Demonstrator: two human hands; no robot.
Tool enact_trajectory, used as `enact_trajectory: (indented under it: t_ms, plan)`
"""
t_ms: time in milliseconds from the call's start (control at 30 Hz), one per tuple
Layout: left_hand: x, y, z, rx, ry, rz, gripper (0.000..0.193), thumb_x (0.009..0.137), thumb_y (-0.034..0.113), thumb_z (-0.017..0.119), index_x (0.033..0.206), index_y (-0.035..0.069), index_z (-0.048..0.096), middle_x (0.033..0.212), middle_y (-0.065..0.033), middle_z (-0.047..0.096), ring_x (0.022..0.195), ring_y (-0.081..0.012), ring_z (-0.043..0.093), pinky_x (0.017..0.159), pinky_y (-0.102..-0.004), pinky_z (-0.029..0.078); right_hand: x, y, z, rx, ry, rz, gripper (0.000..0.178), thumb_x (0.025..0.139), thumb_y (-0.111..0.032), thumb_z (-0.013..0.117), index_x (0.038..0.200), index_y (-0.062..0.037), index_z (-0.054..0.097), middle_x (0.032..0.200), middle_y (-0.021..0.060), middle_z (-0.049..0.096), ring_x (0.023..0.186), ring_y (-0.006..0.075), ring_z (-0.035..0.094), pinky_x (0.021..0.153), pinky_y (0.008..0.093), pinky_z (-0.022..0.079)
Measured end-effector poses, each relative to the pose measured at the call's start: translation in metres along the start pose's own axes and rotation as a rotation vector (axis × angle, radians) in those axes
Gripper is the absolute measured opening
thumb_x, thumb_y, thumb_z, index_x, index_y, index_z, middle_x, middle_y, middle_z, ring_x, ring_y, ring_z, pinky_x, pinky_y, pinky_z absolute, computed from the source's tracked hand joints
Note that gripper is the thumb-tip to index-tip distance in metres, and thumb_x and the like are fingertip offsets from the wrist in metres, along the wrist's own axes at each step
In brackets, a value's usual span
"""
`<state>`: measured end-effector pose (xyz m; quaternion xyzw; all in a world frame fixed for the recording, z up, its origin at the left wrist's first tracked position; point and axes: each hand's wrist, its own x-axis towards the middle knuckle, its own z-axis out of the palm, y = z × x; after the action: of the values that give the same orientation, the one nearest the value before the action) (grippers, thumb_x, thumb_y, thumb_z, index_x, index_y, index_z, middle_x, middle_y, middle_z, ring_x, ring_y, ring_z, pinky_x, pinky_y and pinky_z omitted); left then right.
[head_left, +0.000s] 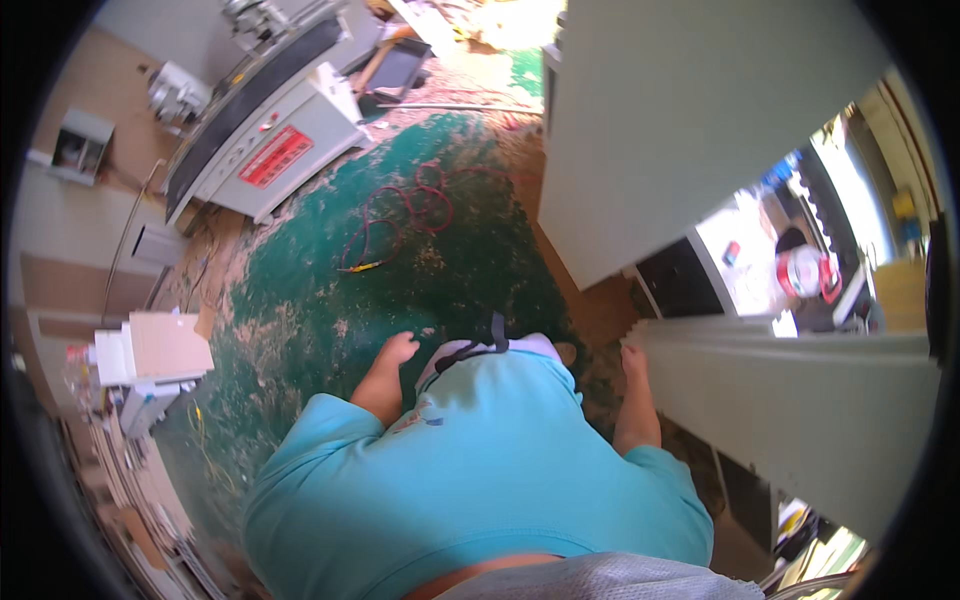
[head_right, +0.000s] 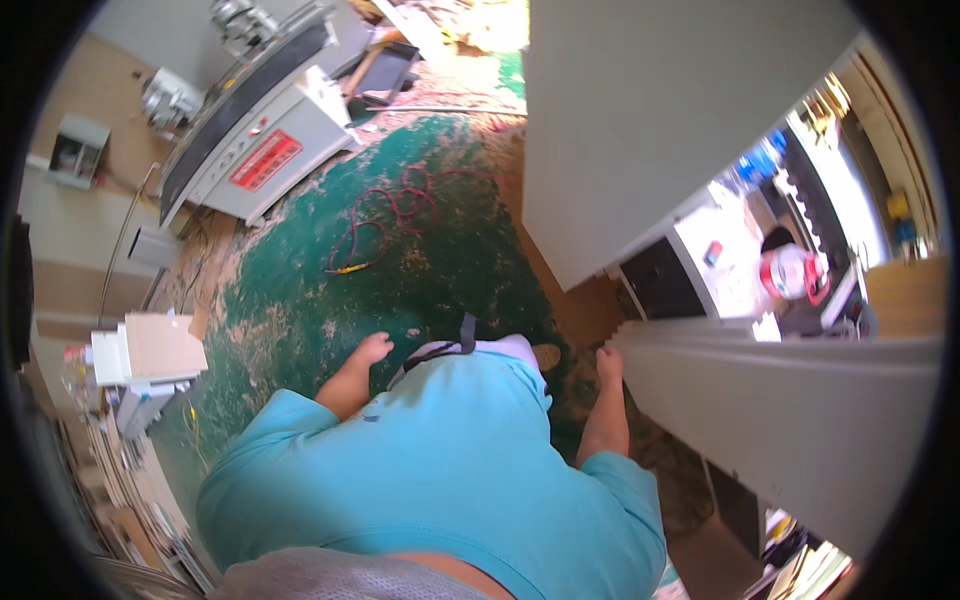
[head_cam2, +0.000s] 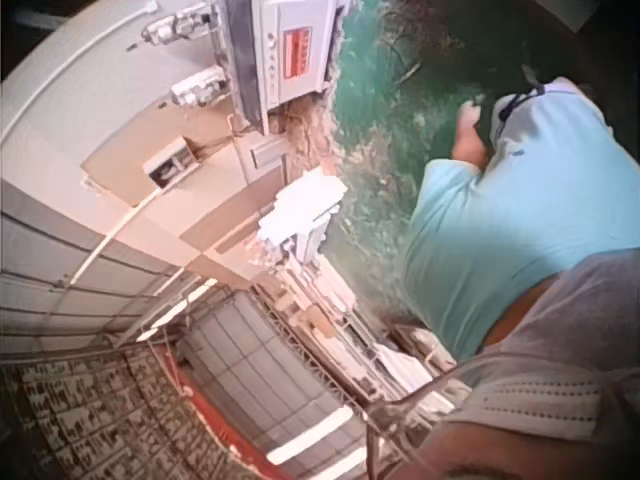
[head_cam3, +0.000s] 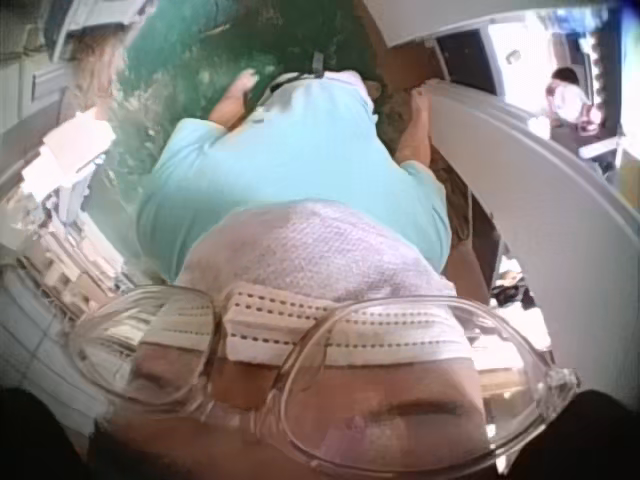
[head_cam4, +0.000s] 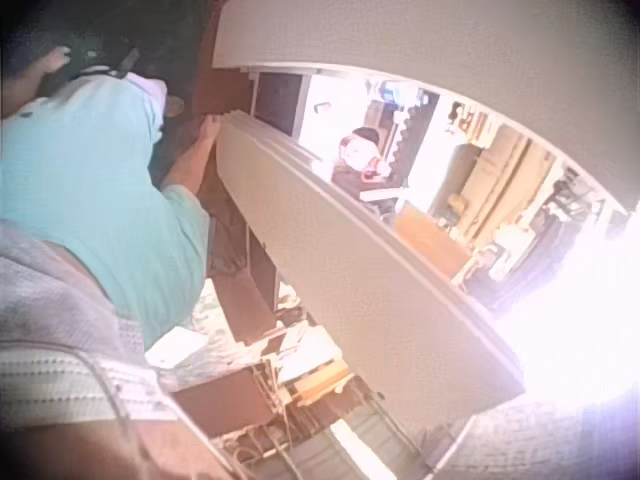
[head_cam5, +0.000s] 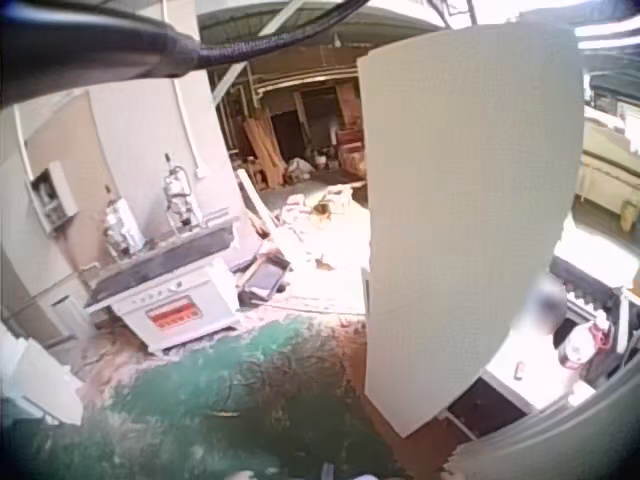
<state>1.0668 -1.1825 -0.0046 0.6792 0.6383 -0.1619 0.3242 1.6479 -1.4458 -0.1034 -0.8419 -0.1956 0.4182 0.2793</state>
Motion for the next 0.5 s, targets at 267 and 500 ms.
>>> enact_trajectory:
  t_ms: [267, 500]
  plan:
    - [-0.138, -0.318, 0.048, -0.098, 0.334, -0.564, 0.035, 0.088, 0.028, 0.051, 0.093, 0.000, 0.072, 0.105, -0.0226, 0.068, 0.101, -0.0411, 0.064, 0.085, -0.0502, 0.051, 0.065, -0.148, 0.135, -1.341, -0.192, -0.709, 0.019, 0.088, -0.010, 0.060, 0.102, -0.0074, 0.072, 0.097, 0.0120, 0.072, 0.093, 0.0288, 0.070, 0.078, 0.0370, 0.057]
    - [-0.118, -0.308, 0.117, -0.845, 0.390, -0.453, 0.043, 0.085, 0.035, 0.058, 0.116, 0.007, 0.067, 0.114, -0.0197, 0.066, 0.103, -0.0369, 0.065, 0.087, -0.0458, 0.052, 0.046, -0.304, 0.372, -1.013, -1.063, -0.895, 0.018, 0.091, -0.018, 0.049, 0.087, -0.0050, 0.061, 0.083, 0.0099, 0.065, 0.065, 0.0190, 0.059, 0.054, 0.0345, 0.046]
